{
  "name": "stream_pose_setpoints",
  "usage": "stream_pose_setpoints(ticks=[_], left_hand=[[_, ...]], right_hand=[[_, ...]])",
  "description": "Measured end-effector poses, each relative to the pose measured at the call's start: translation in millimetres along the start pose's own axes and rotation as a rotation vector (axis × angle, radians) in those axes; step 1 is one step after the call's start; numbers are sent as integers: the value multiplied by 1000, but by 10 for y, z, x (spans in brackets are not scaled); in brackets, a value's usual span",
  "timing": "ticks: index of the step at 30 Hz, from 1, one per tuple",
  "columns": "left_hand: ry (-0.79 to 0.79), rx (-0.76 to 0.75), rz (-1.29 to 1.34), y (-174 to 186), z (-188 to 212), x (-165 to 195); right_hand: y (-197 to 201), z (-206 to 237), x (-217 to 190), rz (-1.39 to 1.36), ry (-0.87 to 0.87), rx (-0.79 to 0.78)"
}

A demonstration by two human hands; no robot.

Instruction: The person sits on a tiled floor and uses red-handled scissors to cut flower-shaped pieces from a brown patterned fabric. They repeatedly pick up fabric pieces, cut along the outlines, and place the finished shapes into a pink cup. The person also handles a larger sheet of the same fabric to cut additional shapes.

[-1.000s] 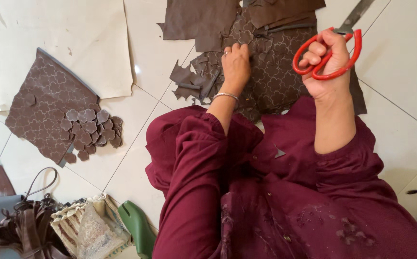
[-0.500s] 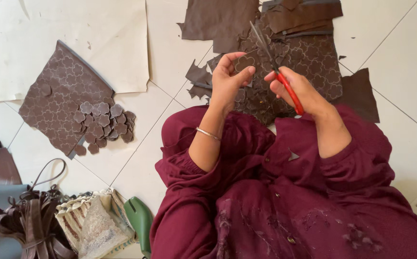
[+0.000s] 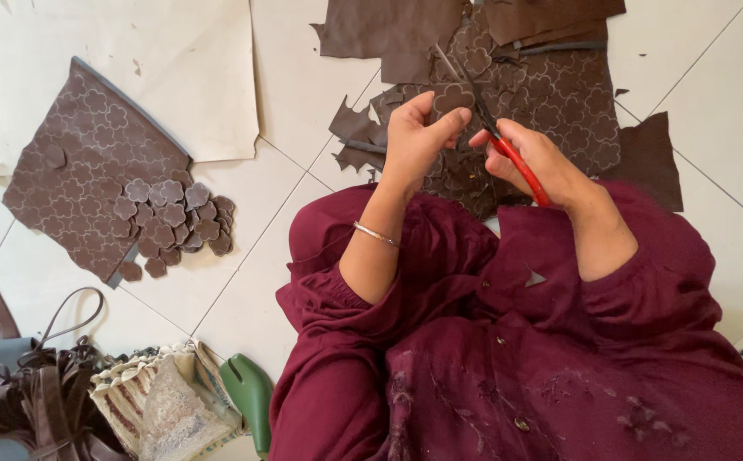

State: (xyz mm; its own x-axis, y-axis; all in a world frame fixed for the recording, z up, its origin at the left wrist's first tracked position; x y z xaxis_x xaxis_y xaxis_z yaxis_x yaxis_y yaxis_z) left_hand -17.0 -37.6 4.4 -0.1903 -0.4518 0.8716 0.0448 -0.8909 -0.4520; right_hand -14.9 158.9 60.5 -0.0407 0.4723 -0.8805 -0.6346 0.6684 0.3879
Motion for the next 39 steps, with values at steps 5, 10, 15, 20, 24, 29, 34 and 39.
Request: stream_pose_setpoints(ticks=[5,10,15,20,24,29,34,39], left_hand=[[2,-49,8,-5,17,48],[4,-46,188,-109,59,69],[-4,-53,192,-144,78,97],[-20,-61,176,-123,62,72],[-38,-47,110,-96,58,44],[-50,-57,43,-56,55,52],[-69,-97,-1,-13,40,108],[-73,-92,-28,-27,68,142]], right_hand=[[-34,-2,27,-35,1,-1],[-82,-4,42,-58,69,-16],[-117,-11,39,-137,111,-49],[-93,10,-22,-102,112,-56],[-100,16,-68,-91,104,-38],[-84,14,-52,-169,58,-60],[-7,17,-11,-165,29,-104],[30,53,-28,-159,25,-121]])
Point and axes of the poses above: each hand's wrist, its own z-axis away from the middle knuckle, its own y-axis out of the back of the hand, x = y × z, the point moved 2 cm from there along -z, towards the middle knuckle, and after that the axes turned 1 degree about -x, right-handed, at the moved point
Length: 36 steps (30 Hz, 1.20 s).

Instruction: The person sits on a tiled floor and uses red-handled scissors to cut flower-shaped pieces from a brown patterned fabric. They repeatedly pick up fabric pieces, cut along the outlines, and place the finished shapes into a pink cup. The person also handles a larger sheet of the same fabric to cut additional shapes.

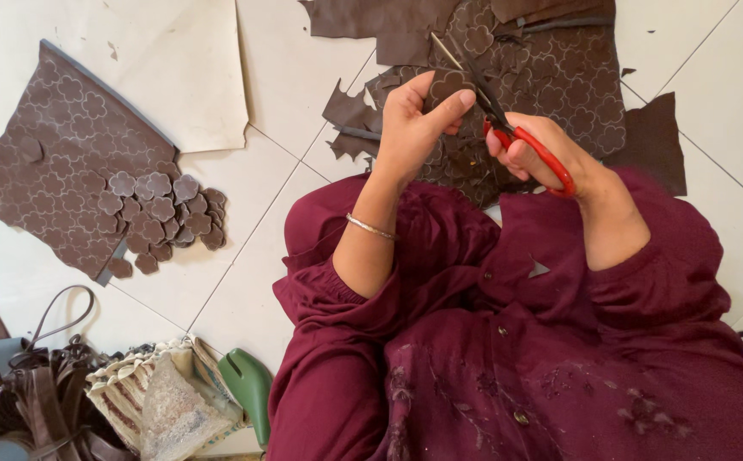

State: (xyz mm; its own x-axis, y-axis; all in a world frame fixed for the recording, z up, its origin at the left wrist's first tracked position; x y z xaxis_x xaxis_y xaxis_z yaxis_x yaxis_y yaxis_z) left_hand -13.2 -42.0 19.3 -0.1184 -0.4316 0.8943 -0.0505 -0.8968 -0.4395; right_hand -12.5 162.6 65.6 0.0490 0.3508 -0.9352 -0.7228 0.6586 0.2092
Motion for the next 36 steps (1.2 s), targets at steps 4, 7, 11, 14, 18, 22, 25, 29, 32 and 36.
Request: stream_pose_setpoints(ticks=[4,7,11,14,18,22,25,29,32,36], left_hand=[[10,-11,-12,-9,19,41],[-4,-46,-119,11,33,84],[-24,-75,-167,29,39,115],[-24,-72,-188,47,39,122],[-46,-64,-155,40,36,119],[-30,-53,-59,11,32,97],[-26,-60,-100,1,36,88],[-18,-65,-134,1,50,87],[-35,-68,-155,2,58,96],[-12,-41,-58,-15,66,74]], right_hand=[[52,26,-86,12,23,-62],[69,44,-116,60,-40,-79],[60,69,-87,71,-71,-53],[68,62,-45,97,-29,-56],[69,49,-6,77,-37,-47],[69,55,-34,82,-98,-47],[35,46,-92,-28,2,-141],[20,59,-105,-10,26,-143],[21,68,-63,18,-33,-123],[5,44,-23,50,11,-79]])
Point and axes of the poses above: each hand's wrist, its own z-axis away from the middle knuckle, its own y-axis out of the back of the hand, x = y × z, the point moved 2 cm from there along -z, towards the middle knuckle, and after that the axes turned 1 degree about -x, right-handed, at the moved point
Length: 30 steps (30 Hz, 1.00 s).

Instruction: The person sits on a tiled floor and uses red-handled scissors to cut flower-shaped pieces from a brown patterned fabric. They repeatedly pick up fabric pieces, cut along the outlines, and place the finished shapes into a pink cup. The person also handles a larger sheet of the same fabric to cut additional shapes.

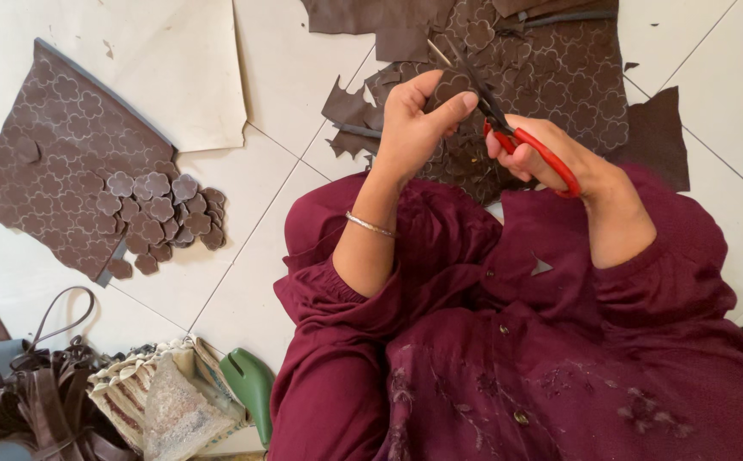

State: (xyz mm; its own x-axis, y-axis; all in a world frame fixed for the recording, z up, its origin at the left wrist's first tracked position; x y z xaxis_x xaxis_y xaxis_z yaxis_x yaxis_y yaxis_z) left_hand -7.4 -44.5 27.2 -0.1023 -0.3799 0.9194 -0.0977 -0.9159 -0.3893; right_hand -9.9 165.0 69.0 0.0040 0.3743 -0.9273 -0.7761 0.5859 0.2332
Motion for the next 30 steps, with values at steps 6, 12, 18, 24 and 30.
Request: stream_pose_setpoints(ticks=[6,12,18,24,30], left_hand=[[-10,21,65,4,-17,-57],[9,45,102,7,-31,-73],[32,72,102,-10,-39,-78],[10,71,112,-18,-58,-118],[24,85,117,-26,-60,-135]], right_hand=[[-44,-16,29,-59,2,44],[-104,-55,47,-51,15,84],[-128,-63,51,-84,-4,109],[-120,-67,72,-70,1,117],[-86,-60,120,-25,-86,166]])
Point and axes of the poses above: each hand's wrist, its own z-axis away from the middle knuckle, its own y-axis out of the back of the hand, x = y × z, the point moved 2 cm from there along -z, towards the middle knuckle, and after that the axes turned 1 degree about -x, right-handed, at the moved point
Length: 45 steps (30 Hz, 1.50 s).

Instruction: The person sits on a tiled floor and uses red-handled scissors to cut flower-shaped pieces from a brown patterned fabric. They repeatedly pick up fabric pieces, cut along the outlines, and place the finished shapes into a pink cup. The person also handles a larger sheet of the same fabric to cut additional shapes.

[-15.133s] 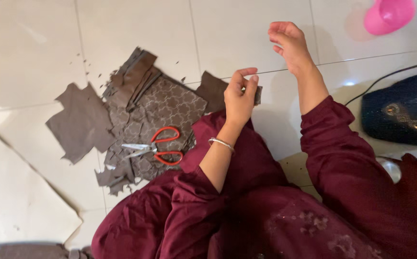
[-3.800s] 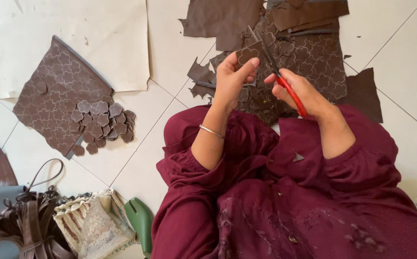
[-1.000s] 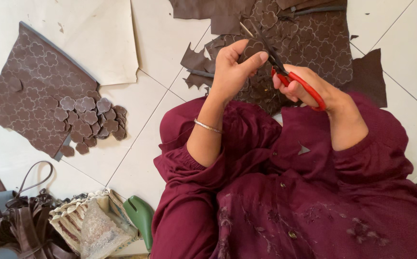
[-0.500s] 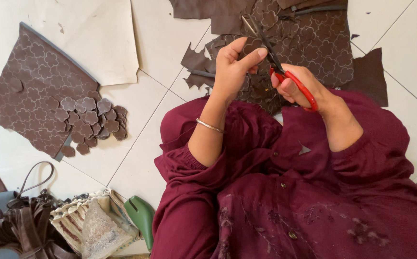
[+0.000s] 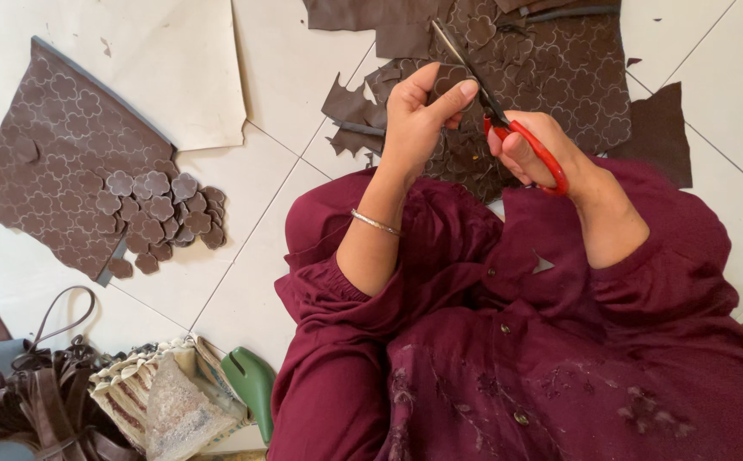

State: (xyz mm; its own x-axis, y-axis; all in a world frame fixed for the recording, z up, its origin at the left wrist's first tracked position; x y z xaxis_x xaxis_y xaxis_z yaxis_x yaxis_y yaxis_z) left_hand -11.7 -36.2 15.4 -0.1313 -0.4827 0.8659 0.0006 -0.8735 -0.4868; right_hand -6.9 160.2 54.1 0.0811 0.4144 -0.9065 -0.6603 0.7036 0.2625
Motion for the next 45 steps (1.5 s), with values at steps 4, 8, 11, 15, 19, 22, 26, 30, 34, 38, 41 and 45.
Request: stream_pose_setpoints(ticks=[4,8,11,15,19,22,26,30,34,38,41,45], left_hand=[[61,16,-45,-38,-13,-12],[80,-15,-95,-58,-1,-15],[30,-34,-138,-35,-2,-14],[48,-18,-110,36,-17,-51],[63,-10,-77,79,-24,-88],[46,-7,-114,92,-34,-75],[-4,-7,-78,99,-23,-33],[-4,20,-23,95,-33,-25],[40,16,49,99,-32,-55],[58,18,105,92,-33,-73],[52,23,116,76,-26,-60],[59,47,91,53,-26,-33]], right_hand=[[3,-7,18,30,4,92],[26,-50,32,-123,22,182],[60,-51,5,-139,100,157],[72,11,-34,103,89,105],[45,9,-67,170,61,73],[54,3,-92,173,48,54],[63,7,-99,182,-26,52],[57,9,-89,113,-53,41],[37,9,-59,135,-35,28],[19,6,-32,137,25,18],[15,-7,-35,168,59,20],[3,-22,-60,147,72,17]])
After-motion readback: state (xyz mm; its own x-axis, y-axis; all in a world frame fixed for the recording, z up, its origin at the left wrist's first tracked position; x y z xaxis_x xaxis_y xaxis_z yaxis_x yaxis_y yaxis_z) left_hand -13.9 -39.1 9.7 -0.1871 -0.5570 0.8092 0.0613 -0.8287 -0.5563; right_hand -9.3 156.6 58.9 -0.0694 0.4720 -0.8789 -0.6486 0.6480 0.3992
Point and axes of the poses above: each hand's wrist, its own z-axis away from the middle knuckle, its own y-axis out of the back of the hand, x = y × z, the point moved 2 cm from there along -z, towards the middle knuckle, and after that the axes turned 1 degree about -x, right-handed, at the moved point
